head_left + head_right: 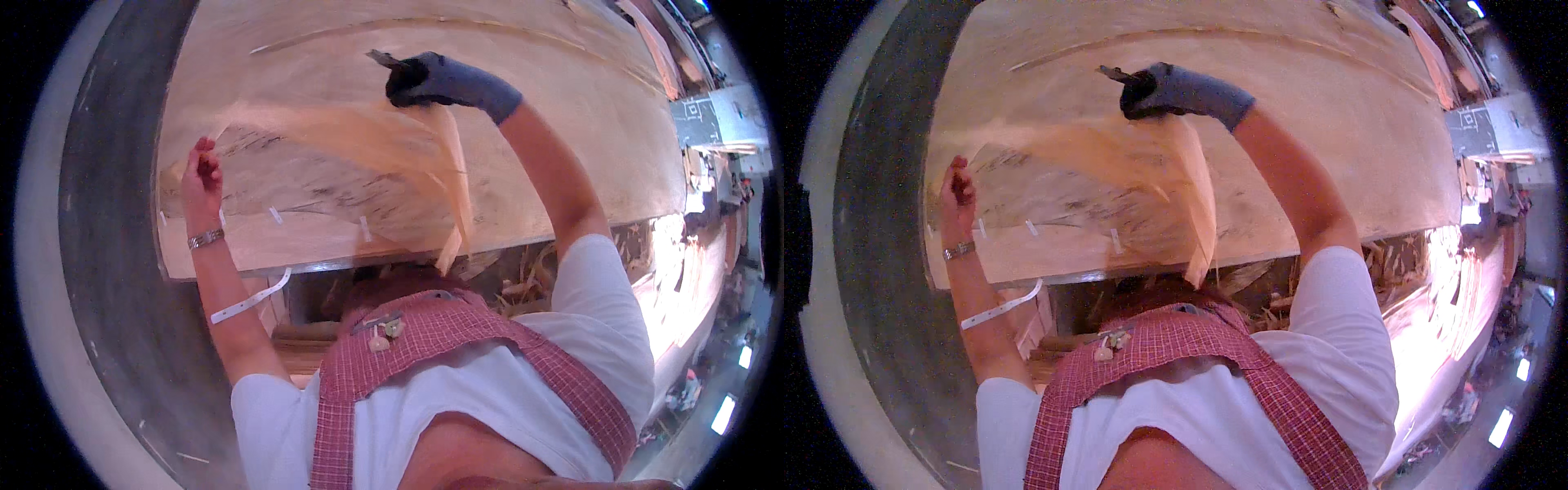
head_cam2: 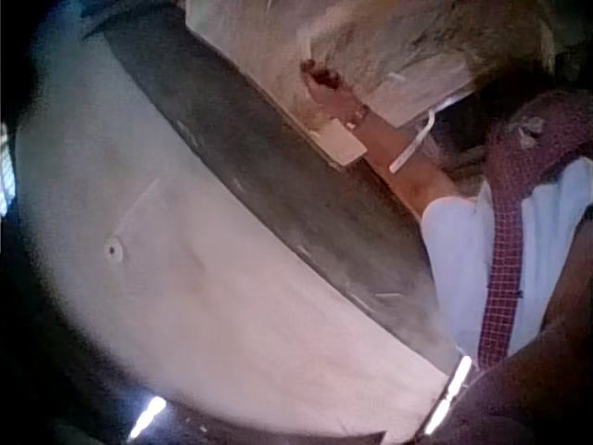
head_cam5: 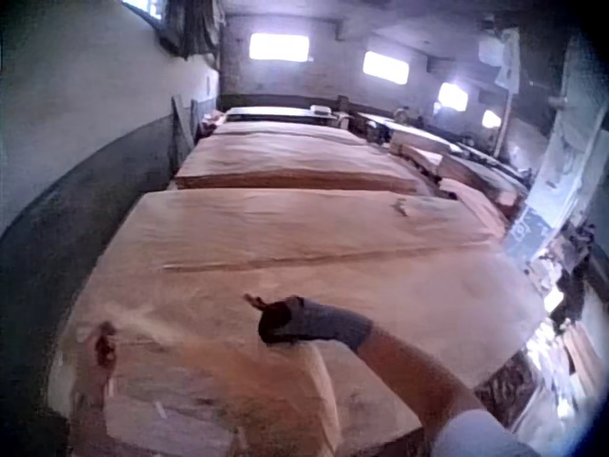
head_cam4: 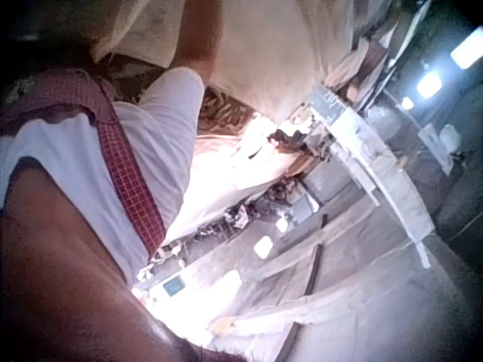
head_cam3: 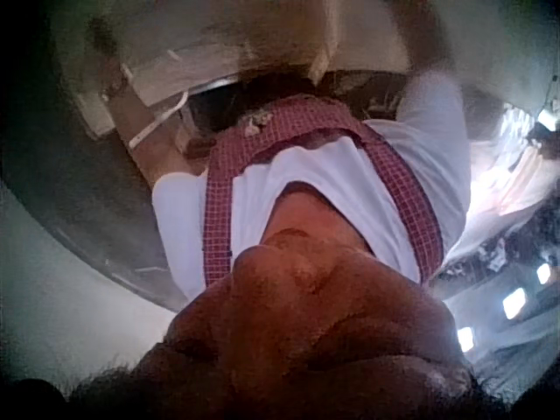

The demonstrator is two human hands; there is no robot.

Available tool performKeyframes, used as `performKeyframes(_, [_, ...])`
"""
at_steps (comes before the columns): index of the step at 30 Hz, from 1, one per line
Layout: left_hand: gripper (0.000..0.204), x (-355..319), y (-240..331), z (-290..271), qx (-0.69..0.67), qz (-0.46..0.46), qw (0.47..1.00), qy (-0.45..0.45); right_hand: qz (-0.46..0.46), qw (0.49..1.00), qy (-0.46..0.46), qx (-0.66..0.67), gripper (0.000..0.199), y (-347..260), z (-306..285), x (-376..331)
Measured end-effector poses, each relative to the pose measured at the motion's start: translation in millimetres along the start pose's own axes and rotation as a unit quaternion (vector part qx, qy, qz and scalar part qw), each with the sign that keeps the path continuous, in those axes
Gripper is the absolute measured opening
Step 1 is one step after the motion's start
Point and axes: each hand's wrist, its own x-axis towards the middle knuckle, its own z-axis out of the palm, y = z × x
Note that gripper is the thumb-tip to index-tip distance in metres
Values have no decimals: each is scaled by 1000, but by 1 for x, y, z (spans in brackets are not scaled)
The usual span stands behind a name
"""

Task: The person, wearing gloves, peels thin sheets of wood veneer from a stack, places them on a metal surface, and uses a blade to trim the edges and cut them to size.

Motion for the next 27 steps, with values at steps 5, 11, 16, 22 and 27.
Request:
performKeyframes(5, [28,-34,15,-109,-6,66,987,146,-63,997,8,47,21,18,20,53])
performKeyframes(11, [52,-76,-124,23,171,-95,977,-87,-129,988,-58,67,16,5,57,57])
performKeyframes(16, [31,-81,-148,121,230,-89,964,-103,-192,981,27,4,14,-13,70,61])
performKeyframes(22, [37,-208,-178,-76,589,32,807,31,-240,944,228,-1,18,-12,62,91])
performKeyframes(27, [62,-300,-135,-77,788,-291,541,46,-215,918,329,-55,19,6,38,94])
